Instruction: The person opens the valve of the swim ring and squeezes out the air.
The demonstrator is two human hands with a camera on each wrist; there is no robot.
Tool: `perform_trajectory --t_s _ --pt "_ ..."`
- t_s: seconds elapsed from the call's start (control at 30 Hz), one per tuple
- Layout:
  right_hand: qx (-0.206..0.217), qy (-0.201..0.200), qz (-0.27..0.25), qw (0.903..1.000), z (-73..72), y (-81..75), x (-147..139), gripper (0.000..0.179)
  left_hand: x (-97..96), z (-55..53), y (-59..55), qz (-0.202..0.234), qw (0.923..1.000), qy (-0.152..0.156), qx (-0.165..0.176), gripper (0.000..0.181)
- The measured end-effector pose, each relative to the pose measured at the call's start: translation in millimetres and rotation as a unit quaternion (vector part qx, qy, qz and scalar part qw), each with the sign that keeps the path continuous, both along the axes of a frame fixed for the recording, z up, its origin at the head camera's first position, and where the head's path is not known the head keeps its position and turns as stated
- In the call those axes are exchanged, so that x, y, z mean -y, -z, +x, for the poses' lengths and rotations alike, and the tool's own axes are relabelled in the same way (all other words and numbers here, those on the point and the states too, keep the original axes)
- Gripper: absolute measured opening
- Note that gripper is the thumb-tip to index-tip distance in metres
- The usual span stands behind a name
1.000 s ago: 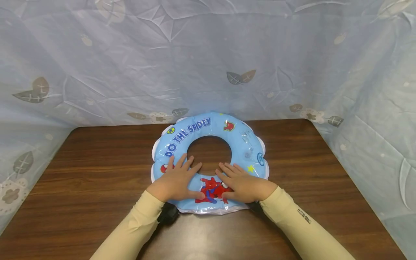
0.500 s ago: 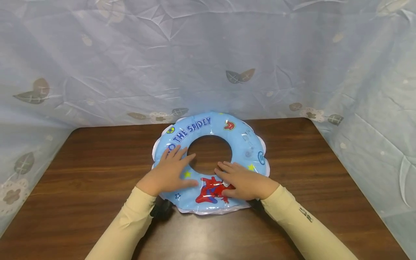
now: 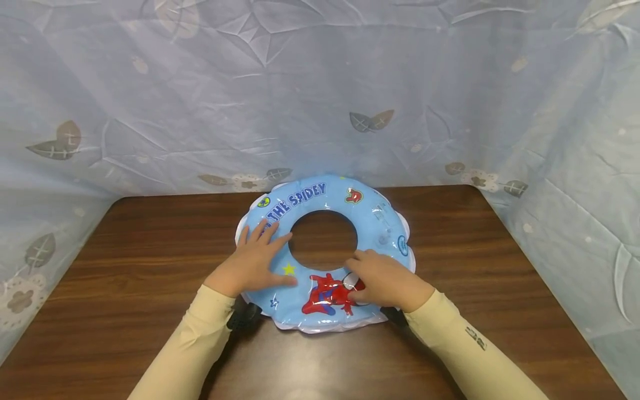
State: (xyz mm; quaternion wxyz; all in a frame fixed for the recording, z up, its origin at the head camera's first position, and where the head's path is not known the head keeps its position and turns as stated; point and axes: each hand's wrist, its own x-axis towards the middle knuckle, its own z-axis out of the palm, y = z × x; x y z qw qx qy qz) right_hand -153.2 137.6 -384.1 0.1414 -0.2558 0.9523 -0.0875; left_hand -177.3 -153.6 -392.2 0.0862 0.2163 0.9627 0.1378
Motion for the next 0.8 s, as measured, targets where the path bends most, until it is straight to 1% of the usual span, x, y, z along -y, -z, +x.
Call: perform_trajectory --t_s 0.13,0.27,0.43,0.57,0.67,0.8 --pt "-0.009 0.028 0.021 0.9994 2.2 0.2 0.6 0.067 -1.7 -0.6 5.4 -0.018 0.9996 -0.007 0.018 0.099" --pt "-0.005 0.033 0.028 0.9991 1.7 2.6 0.6 0.067 -4.4 -0.3 8.0 -0.033 0.999 -0.007 0.028 0.1" --pt "0.005 0.032 0.019 0.9993 -1.1 4.5 -1.2 0.064 -6.0 0.0 6.0 -0.041 0.9988 -0.007 0.028 0.099" --pt "0.009 0.032 0.016 0.9993 -2.9 5.4 -3.0 0.066 -7.4 0.0 4.1 -0.048 0.9984 -0.006 0.027 0.099" --pt "0.014 0.033 0.014 0.9993 -5.1 5.5 -4.2 0.068 -8.8 1.3 2.7 -0.051 0.9981 -0.011 0.033 0.099" --pt "0.023 0.031 0.006 0.9992 -7.8 4.7 -7.0 0.069 -11.6 4.9 0.6 -0.052 0.9972 -0.022 0.049 0.099"
